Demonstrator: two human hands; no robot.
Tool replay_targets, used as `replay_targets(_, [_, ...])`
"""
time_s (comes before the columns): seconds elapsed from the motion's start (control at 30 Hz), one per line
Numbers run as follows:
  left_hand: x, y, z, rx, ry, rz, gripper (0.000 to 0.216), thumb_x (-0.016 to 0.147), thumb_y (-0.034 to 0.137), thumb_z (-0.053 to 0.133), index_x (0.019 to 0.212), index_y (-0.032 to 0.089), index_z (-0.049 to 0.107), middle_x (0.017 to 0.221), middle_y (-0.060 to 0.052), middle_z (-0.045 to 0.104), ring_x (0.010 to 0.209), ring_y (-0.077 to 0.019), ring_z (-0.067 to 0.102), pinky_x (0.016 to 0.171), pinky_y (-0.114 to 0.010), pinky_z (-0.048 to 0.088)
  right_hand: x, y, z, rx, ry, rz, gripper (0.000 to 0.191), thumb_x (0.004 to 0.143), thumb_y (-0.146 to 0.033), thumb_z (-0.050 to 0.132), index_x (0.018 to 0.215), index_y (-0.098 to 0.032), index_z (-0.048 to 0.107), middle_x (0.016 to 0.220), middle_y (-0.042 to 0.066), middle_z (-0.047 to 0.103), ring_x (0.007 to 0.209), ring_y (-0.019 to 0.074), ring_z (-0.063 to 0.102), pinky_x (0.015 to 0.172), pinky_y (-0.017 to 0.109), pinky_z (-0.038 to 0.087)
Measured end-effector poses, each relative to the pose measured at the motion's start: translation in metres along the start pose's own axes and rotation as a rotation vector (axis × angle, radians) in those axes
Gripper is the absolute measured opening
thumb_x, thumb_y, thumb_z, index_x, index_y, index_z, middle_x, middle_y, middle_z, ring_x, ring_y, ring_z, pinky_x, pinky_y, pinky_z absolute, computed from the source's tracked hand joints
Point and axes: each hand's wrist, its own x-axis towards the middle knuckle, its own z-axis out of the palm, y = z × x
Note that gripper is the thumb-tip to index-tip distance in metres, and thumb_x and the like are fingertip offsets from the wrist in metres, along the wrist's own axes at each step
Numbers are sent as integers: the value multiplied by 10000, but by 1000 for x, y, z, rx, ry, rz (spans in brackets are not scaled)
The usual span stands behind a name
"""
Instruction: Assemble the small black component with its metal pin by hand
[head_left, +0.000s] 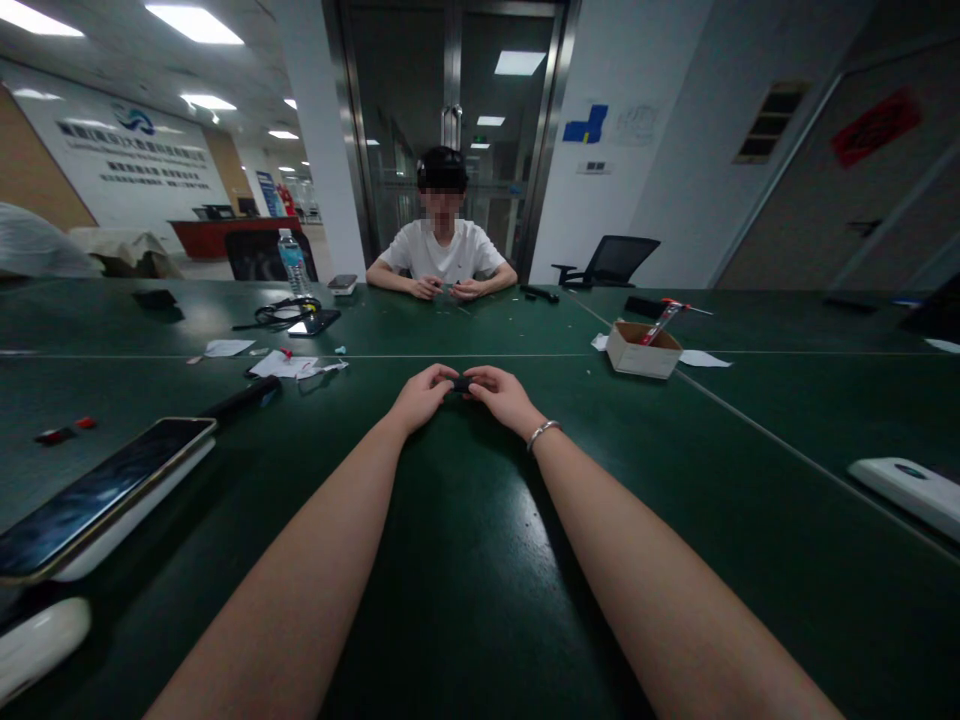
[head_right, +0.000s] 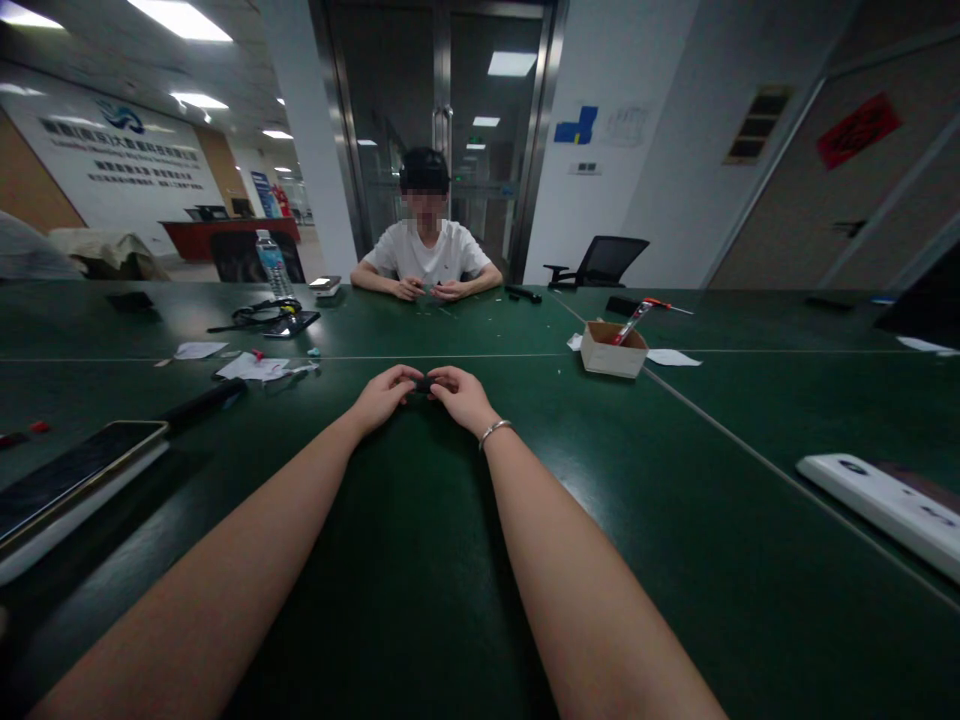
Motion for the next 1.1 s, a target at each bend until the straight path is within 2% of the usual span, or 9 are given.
replay_targets(0.13, [0, 1, 0, 29, -22, 6, 339, 885, 400, 416, 1024, 199, 652, 678, 0, 600, 627, -126, 539, 607, -245, 431, 1, 2, 0, 14, -9, -9, 229, 767, -66, 636, 970, -169, 655, 840, 27, 694, 733, 117, 678, 829, 309, 556])
replay_targets(0.3, [1, 1, 0, -31, -2, -25, 284, 834, 328, 495, 1030, 199, 654, 834, -15, 639, 651, -111, 544, 635, -245, 447, 2, 3, -1, 8, -14, -14, 225, 779, -74, 621, 978, -174, 655, 855, 30, 700, 732, 116, 680, 803, 296, 562])
replay_targets(0.47, [3, -3, 0, -40, -26, -33, 339, 875, 381, 418, 1030, 188, 650, 660, -1, 586, 608, -124, 525, 576, -243, 411, 3, 5, -2, 3, -14, -21, 224, 781, -76, 623, 983, -168, 652, 849, 35, 694, 731, 126, 683, 821, 321, 554])
replay_targets(0.63, [3, -5, -1, -44, -18, -23, 292, 799, 324, 534, 1036, 199, 650, 779, -10, 620, 671, -125, 551, 629, -253, 441, 3, 5, -2, -3, -15, -26, 220, 787, -80, 624, 986, -169, 650, 845, 34, 690, 738, 127, 681, 841, 332, 551])
replay_targets(0.77, [3, -5, 0, -56, -37, -25, 310, 852, 352, 459, 1035, 188, 647, 739, -15, 614, 663, -128, 555, 627, -258, 445, 1, 2, -1, -20, -2, -16, 224, 798, -66, 601, 994, -164, 648, 861, 43, 691, 745, 130, 682, 856, 346, 547])
replay_targets(0.9, [3, -4, 0, -42, -24, -20, 288, 824, 331, 513, 1040, 196, 647, 828, -21, 638, 669, -117, 550, 628, -249, 449, 0, -1, 0, -18, 4, 10, 227, 804, -51, 582, 999, -150, 643, 874, 52, 689, 745, 135, 686, 853, 356, 544])
replay_targets(1.03, [2, -2, 0, -28, -18, -27, 335, 881, 379, 421, 1040, 191, 647, 743, -13, 614, 622, -115, 531, 588, -245, 433, 1, 1, 0, 6, -6, 4, 225, 793, -51, 594, 989, -149, 646, 840, 41, 687, 727, 134, 682, 846, 353, 545])
replay_targets(1.1, [2, -1, 1, -50, -5, -23, 312, 862, 371, 456, 1025, 192, 653, 804, -21, 630, 650, -114, 542, 600, -242, 443, 2, 3, -1, 18, -12, -2, 227, 790, -58, 603, 990, -157, 647, 834, 34, 688, 728, 132, 682, 849, 346, 544])
